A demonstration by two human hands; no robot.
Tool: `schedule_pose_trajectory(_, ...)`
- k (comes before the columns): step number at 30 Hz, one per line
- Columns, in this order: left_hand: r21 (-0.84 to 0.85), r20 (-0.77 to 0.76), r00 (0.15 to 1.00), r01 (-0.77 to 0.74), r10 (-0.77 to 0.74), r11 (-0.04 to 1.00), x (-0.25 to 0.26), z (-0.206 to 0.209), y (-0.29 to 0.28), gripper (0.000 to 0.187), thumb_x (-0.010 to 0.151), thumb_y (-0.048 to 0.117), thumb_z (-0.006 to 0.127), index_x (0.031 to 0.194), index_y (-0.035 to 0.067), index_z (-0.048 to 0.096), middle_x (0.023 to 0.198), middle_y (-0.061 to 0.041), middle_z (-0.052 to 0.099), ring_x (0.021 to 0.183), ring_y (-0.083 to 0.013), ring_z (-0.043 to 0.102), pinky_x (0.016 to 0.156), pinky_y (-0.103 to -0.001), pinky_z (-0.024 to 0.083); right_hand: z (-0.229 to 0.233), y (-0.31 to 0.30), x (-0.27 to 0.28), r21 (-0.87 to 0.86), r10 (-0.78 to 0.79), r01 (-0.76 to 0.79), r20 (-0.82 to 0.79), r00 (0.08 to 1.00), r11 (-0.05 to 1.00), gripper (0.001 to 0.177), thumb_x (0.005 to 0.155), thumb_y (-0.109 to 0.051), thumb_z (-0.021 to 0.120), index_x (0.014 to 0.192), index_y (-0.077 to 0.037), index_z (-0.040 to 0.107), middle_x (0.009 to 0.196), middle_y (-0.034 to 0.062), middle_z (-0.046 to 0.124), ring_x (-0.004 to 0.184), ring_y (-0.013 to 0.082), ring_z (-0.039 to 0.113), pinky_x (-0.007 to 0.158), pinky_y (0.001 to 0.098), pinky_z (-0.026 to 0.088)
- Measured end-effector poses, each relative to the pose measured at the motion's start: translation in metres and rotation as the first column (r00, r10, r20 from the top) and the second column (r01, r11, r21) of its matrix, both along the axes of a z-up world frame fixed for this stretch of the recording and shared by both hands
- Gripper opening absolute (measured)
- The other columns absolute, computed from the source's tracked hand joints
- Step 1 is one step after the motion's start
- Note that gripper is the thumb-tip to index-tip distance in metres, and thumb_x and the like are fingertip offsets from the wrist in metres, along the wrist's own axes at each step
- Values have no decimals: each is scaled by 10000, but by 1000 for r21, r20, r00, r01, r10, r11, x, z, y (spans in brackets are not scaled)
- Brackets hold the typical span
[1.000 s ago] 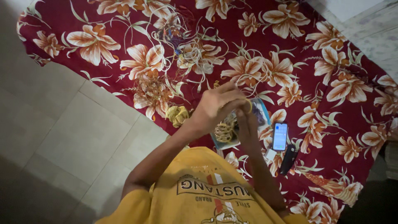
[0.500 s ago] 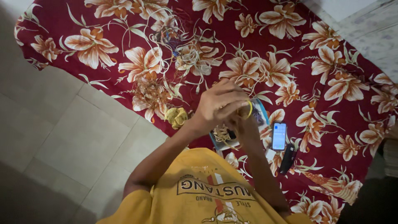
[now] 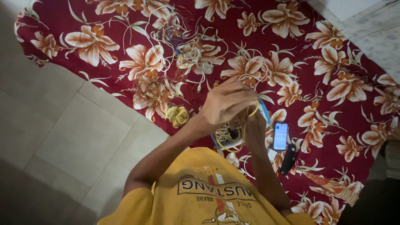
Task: The person organizes cords by hand, coiling them and placing them into a plastic container on a bed.
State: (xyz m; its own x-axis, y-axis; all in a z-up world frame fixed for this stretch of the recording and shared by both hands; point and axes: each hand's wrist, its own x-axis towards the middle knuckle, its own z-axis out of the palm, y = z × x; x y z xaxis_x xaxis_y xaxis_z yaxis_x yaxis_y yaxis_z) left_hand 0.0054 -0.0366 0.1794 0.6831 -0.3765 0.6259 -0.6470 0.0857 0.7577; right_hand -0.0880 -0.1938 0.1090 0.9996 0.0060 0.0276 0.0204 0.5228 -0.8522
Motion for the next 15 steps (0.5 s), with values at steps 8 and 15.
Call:
schedule_pose_trajectory(8,269,49,998,20,-34,963,-19,24,23,639,921,310,716,1426,74,403,1062,-168,683,940,-297,681,793,-404,548,14,-21,29,-106,-138,156,160,977,982,167,1113,-170,573,1060,-39,661,958,84,692,904,162,684,848,317,595)
schedule_pose_trajectory(15,533,-186,982,113,-14,839,-14,-8,68,178,1037,265,628,1063,115,722,850,-66,737,713,-169,727,629,-324,595,-3,-51,43,-871,-73,314,310,948,378,139,1054,-101,576,1030,-54,705,927,105,727,825,206,726,708,363,609)
